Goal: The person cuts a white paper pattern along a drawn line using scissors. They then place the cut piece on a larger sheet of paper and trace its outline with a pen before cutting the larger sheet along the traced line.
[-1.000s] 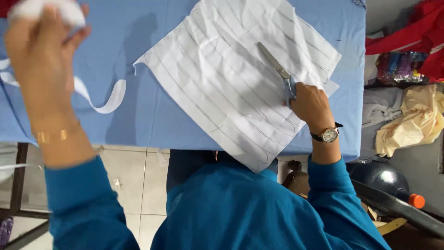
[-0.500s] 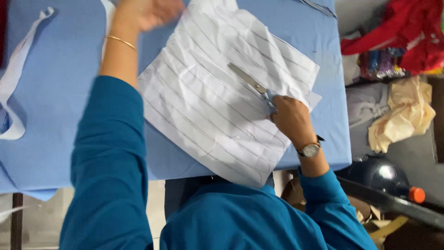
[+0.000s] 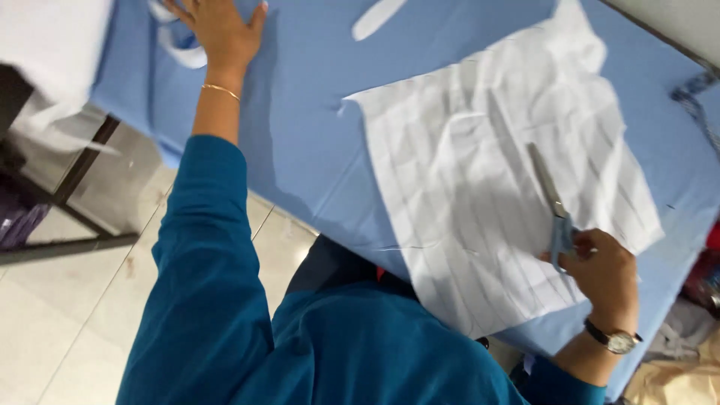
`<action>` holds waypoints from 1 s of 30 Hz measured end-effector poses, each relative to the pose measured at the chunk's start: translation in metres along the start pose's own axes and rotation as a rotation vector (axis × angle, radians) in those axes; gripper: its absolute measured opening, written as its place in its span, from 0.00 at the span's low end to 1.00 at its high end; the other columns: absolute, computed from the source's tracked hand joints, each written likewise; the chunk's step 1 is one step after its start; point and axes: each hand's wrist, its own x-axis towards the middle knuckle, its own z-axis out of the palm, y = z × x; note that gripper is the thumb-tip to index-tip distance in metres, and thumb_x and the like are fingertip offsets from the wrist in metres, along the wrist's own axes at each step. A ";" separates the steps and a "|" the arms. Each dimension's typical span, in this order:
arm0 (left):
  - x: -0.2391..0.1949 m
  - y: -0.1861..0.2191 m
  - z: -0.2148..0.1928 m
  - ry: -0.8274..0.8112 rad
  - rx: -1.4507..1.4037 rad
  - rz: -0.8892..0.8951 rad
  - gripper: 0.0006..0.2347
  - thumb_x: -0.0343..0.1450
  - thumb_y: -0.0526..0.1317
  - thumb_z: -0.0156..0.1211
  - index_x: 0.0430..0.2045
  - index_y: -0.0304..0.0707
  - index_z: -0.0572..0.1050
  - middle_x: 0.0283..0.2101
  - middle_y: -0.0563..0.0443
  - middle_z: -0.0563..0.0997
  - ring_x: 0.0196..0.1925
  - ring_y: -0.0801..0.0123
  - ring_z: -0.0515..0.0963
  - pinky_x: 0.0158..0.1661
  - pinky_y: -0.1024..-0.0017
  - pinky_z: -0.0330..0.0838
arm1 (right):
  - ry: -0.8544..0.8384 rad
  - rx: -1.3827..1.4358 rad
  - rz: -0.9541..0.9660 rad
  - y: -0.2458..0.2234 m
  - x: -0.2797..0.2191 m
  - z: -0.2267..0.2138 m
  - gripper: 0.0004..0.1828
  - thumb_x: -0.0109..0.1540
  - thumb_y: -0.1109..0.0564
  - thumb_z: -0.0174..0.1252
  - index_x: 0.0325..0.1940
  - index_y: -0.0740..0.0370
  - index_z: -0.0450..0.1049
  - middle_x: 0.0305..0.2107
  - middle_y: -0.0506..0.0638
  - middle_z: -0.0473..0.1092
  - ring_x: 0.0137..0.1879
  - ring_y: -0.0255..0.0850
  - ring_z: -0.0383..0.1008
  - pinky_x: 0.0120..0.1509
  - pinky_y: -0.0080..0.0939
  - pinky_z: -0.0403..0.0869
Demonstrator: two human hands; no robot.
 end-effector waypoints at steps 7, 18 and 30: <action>-0.033 -0.069 -0.007 0.213 0.025 0.257 0.11 0.67 0.24 0.49 0.35 0.35 0.78 0.40 0.47 0.78 0.60 0.42 0.54 0.51 0.31 0.27 | -0.060 -0.043 0.038 -0.008 0.003 -0.004 0.19 0.48 0.54 0.66 0.39 0.66 0.75 0.28 0.52 0.72 0.35 0.45 0.71 0.40 0.45 0.69; -0.065 0.065 -0.081 0.203 -0.436 0.481 0.08 0.73 0.32 0.44 0.42 0.33 0.71 0.38 0.43 0.75 0.38 0.52 0.74 0.39 0.64 0.66 | 0.078 -0.005 -0.096 0.000 -0.013 0.008 0.16 0.50 0.61 0.63 0.41 0.66 0.72 0.31 0.54 0.68 0.33 0.46 0.69 0.38 0.47 0.68; -0.205 0.208 -0.103 -0.649 -0.691 0.482 0.14 0.69 0.43 0.53 0.48 0.42 0.71 0.48 0.52 0.75 0.49 0.62 0.74 0.37 0.67 0.74 | 0.257 0.100 -0.249 -0.043 -0.039 -0.005 0.21 0.53 0.70 0.65 0.48 0.69 0.68 0.42 0.60 0.62 0.27 0.47 0.64 0.39 0.50 0.68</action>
